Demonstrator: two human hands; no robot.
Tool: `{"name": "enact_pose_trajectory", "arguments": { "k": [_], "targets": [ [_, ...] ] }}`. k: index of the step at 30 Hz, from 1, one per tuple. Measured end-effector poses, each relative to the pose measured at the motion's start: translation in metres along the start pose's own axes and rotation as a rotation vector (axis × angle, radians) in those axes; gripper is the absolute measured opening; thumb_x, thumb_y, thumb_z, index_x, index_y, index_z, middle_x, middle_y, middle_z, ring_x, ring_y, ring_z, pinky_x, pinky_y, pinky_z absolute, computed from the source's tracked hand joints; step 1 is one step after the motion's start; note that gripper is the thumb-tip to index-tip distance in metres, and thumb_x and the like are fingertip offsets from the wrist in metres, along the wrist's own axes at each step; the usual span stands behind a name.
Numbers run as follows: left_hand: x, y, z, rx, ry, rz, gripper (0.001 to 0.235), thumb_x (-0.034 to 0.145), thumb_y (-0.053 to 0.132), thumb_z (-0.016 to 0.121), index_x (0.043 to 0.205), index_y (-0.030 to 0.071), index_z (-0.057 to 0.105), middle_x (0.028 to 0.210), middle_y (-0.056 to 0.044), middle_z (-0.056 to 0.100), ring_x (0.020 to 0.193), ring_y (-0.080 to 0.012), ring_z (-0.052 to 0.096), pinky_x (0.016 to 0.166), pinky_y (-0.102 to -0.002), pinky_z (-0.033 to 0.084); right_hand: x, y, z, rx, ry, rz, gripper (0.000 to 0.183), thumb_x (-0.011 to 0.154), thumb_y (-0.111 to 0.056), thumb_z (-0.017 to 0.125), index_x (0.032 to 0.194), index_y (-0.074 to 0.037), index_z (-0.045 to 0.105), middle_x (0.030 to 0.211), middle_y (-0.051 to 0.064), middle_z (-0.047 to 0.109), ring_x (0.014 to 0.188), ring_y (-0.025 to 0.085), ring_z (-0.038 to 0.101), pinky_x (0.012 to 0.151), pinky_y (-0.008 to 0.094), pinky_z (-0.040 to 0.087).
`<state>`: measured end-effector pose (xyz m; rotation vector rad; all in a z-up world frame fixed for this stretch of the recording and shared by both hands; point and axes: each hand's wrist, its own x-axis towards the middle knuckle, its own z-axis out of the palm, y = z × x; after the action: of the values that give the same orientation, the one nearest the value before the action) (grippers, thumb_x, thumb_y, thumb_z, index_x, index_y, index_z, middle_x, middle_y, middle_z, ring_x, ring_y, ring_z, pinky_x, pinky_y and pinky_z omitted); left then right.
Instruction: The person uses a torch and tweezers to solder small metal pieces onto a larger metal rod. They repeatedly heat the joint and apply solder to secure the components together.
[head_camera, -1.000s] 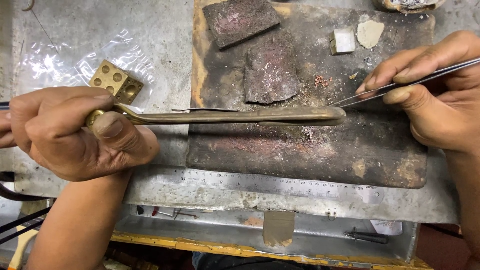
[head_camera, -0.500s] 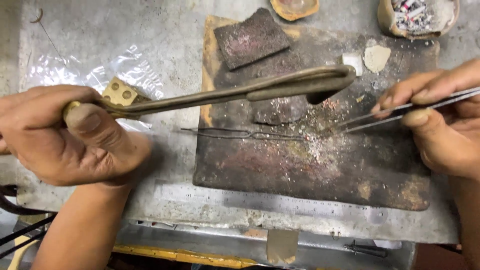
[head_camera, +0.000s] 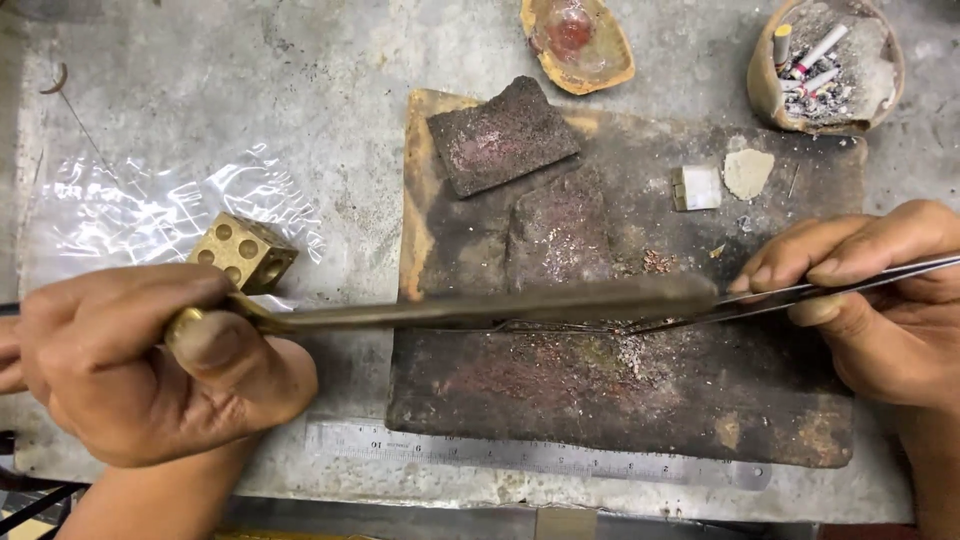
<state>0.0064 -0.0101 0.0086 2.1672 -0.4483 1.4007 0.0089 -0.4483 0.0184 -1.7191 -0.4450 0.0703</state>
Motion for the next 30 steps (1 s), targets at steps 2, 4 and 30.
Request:
{"name": "enact_pose_trajectory", "arguments": {
  "k": [2,4,30],
  "targets": [
    [-0.007,0.002,-0.016,0.013,-0.114,-0.025,0.040,0.106,0.026,0.052,0.088,-0.009,0.064,0.069,-0.017,0.063,0.066,-0.0299,0.060,0.071,-0.037,0.041,0.000,0.001,-0.003,-0.007,-0.015,-0.002,0.020,0.098,-0.017,0.062,0.114,-0.018,0.049,0.100,0.010,0.068,0.097,0.025,0.081,0.097,0.037,0.076],
    [-0.010,0.004,-0.029,0.027,-0.229,-0.051,0.042,0.102,0.026,0.053,0.089,-0.010,0.069,0.072,-0.017,0.065,0.069,-0.0304,0.062,0.075,-0.036,0.043,-0.001,0.003,-0.003,-0.012,-0.030,-0.003,0.021,0.098,-0.016,0.062,0.114,-0.018,0.049,0.101,0.010,0.068,0.098,0.025,0.082,0.097,0.037,0.077],
    [0.030,-0.090,-0.047,1.272,-0.132,-0.640,0.031,0.093,0.026,0.083,0.105,0.010,0.060,0.068,0.001,0.065,0.061,-0.0193,0.059,0.078,-0.041,0.038,0.012,0.051,-0.018,-0.039,0.045,-0.118,0.023,0.105,-0.013,0.060,0.121,-0.010,0.043,0.115,0.022,0.064,0.102,0.030,0.073,0.103,0.038,0.064]
  ]
}}
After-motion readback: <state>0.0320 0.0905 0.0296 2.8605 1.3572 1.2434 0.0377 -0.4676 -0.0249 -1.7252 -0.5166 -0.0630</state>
